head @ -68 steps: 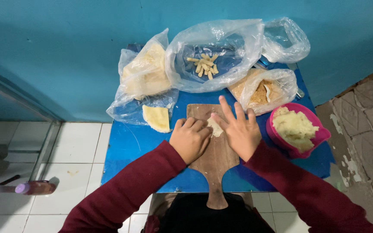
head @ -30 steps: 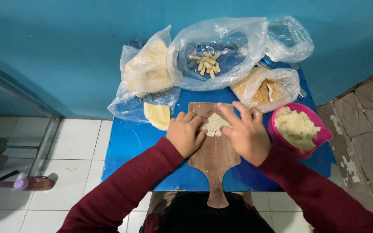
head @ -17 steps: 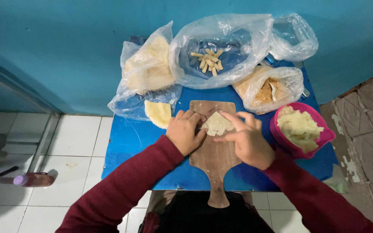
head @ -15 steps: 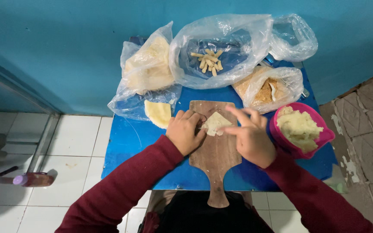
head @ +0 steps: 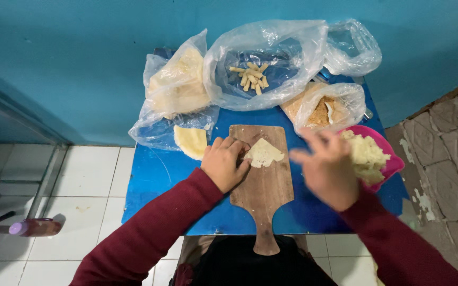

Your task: The person scoops mashed filling from a pink bowl with a spoon onto a square dough wrapper on a wooden board, folds the wrapper over the filling, and places the folded pastry into a plastic bag, repeating the process for several wrappers.

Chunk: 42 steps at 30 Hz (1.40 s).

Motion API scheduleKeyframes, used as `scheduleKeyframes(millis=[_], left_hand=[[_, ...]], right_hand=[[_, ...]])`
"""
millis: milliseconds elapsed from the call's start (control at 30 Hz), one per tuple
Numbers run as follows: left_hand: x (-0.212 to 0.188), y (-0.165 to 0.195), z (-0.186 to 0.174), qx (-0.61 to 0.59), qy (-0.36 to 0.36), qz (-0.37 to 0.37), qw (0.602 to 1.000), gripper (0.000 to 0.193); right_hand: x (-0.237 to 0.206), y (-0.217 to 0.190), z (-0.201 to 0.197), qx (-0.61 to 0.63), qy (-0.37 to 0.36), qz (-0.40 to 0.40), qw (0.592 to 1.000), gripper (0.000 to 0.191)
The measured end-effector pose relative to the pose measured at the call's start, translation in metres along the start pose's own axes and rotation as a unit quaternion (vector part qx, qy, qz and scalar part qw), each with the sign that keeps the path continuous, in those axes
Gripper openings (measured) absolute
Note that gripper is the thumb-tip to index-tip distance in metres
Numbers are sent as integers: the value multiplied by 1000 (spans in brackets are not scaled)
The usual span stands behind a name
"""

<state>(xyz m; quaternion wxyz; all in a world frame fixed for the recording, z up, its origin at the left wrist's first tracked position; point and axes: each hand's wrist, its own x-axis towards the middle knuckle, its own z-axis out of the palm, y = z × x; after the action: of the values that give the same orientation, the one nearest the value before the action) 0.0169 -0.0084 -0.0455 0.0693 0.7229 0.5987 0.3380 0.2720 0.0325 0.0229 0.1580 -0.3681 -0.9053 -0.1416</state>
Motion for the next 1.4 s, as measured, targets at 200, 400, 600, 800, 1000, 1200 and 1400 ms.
scheduleKeyframes(millis=[200, 400, 600, 800, 1000, 1200, 1400], left_hand=[[-2, 2, 4, -4, 7, 3, 1000, 27], [-1, 10, 7, 3, 14, 4, 1000, 29], [0, 7, 5, 1, 3, 5, 1000, 27], [1, 5, 5, -3, 1, 0, 1000, 27], [0, 8, 5, -2, 3, 6, 1000, 27], [2, 11, 6, -1, -1, 4, 1000, 28], [2, 11, 4, -10, 5, 8, 1000, 29]], right_hand=[[13, 57, -13, -34, 57, 125, 990, 57], [24, 94, 20, 247, 92, 149, 953, 23], [29, 114, 27, 241, 133, 179, 945, 21], [31, 116, 20, 287, 107, 262, 915, 23], [27, 119, 18, 374, 107, 336, 858, 24], [22, 130, 17, 499, 98, 399, 763, 23], [11, 139, 14, 494, 114, 430, 747, 22]])
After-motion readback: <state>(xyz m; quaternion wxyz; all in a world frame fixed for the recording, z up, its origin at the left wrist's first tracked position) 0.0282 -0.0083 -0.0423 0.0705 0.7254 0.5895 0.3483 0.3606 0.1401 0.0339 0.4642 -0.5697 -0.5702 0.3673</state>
